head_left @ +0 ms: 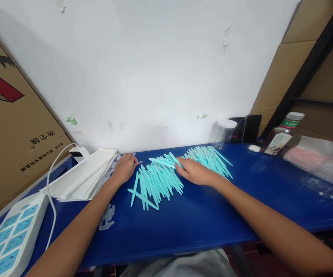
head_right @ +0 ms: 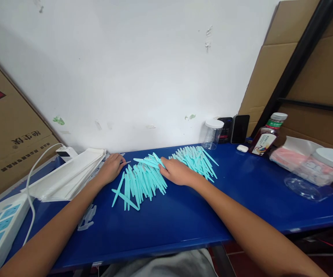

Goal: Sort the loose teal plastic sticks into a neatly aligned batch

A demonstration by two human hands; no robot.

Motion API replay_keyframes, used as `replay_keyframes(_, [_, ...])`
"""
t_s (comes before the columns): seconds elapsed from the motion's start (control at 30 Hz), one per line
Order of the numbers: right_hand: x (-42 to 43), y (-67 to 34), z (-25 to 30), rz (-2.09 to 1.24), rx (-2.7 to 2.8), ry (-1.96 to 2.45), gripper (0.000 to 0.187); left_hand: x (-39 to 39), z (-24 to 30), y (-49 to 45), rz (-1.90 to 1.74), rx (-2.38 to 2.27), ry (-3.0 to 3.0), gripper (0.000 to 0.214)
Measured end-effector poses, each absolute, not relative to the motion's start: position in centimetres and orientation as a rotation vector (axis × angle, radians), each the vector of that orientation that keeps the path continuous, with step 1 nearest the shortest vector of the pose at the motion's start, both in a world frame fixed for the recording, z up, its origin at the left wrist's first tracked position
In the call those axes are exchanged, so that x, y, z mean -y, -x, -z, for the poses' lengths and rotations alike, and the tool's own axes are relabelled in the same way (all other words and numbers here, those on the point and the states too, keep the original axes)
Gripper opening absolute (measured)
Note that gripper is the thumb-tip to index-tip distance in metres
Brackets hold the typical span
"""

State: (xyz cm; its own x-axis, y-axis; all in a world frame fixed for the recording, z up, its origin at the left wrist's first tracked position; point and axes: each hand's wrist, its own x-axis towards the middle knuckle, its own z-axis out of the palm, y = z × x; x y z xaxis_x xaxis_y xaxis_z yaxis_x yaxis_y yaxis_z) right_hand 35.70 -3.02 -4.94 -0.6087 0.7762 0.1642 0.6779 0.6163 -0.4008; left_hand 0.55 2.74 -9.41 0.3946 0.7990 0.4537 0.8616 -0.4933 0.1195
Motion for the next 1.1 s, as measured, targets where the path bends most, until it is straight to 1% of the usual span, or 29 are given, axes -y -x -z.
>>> replay_keyframes(0.23, [3.1, -35.6, 5.0, -0.487, 2.505, 1.148, 0.030, -2.3, 8.9, -1.2, 0.810, 1.496, 2.557, 0.011])
replay_keyframes(0.43, [3.2, -35.6, 4.8, -0.531, 2.481, 1.106, 0.032, -1.3, 7.8, -2.3, 0.937, 1.508, 2.659, 0.016])
replay_keyframes(0.57, [3.2, -35.6, 4.5, -0.542, 2.482, 1.120, 0.032, -0.7, 6.9, -2.7, 0.992, 1.518, 2.661, 0.014])
replay_keyframes(0.67, [3.3, -35.6, 4.2, -0.540, 2.477, 1.144, 0.032, 0.1, 5.3, -2.4, 1.004, 1.644, 2.794, 0.008])
replay_keyframes(0.73, [3.3, -35.6, 4.1, -0.531, 2.473, 1.155, 0.032, 0.9, 4.0, -2.3, 0.861, 1.763, 3.062, 0.011])
replay_keyframes(0.83, [3.3, -35.6, 4.2, -0.524, 2.472, 1.147, 0.032, 2.1, 2.5, -2.7, 0.521, 1.789, 3.406, 0.020])
replay_keyframes(0.93, [3.3, -35.6, 4.4, -0.535, 2.476, 1.144, 0.032, 3.0, 2.1, -3.7, 0.355, 1.749, 3.519, 0.029])
replay_keyframes(1.1, [3.2, -35.7, 4.7, -0.514, 2.484, 1.121, 0.033, 3.4, 2.9, -4.7, 0.173, 1.671, 3.545, 0.038])
